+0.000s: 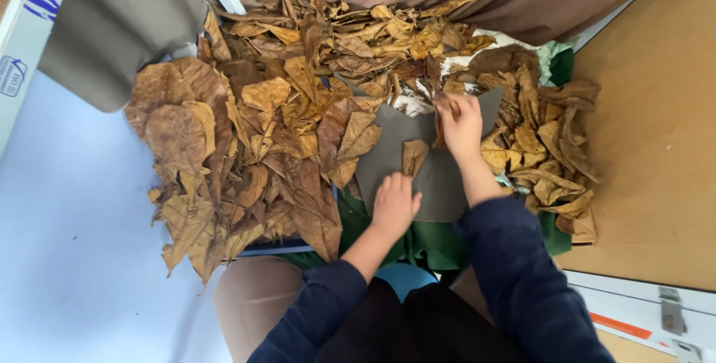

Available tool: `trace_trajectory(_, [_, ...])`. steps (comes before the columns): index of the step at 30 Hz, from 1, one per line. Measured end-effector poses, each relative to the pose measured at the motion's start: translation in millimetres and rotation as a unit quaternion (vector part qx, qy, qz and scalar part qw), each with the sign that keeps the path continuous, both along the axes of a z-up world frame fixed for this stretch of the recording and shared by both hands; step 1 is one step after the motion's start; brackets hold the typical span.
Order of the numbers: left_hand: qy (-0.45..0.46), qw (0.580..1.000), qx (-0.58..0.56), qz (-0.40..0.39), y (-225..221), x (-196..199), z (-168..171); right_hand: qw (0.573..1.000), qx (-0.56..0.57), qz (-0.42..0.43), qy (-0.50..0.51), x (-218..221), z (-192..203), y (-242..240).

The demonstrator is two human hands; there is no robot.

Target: Smoothing and flattening dried leaves on a board for processing

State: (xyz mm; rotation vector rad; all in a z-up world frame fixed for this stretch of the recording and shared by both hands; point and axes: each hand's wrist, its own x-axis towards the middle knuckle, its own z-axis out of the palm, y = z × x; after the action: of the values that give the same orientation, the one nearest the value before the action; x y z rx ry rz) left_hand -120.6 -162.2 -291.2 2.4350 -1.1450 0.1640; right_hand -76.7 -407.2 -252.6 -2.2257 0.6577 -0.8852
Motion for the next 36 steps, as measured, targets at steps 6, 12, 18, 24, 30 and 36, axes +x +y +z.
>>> trace_trajectory(6, [-0.111,0.990,0.065,0.054,-33.7,24.5,-29.1,0.984,0.165,-0.033,-0.052,-110.9,27.4,64.7])
trace_trajectory(12, [0.249,0.948,-0.162,0.114,-25.4,6.2,24.3,0.979,0.188,-0.023,-0.077,-147.1,28.7,71.2])
trace_trajectory(18, [0.219,0.946,-0.183,0.157,-6.9,16.5,4.5,0.939,0.333,-0.069,-0.054,-141.4,19.9,88.1])
trace_trajectory(24, [-0.003,0.992,-0.111,-0.058,8.2,-49.2,52.2,0.998,0.043,-0.029,-0.039,-125.9,-20.0,82.4])
trace_trajectory(30, [-0.024,0.990,0.049,-0.128,17.6,-53.0,6.4,0.976,-0.105,0.077,0.177,-94.4,-32.7,110.2])
trace_trajectory(36, [-0.014,0.993,0.025,-0.114,15.3,-54.1,7.6,0.942,-0.237,0.029,0.235,-24.0,-8.6,93.5])
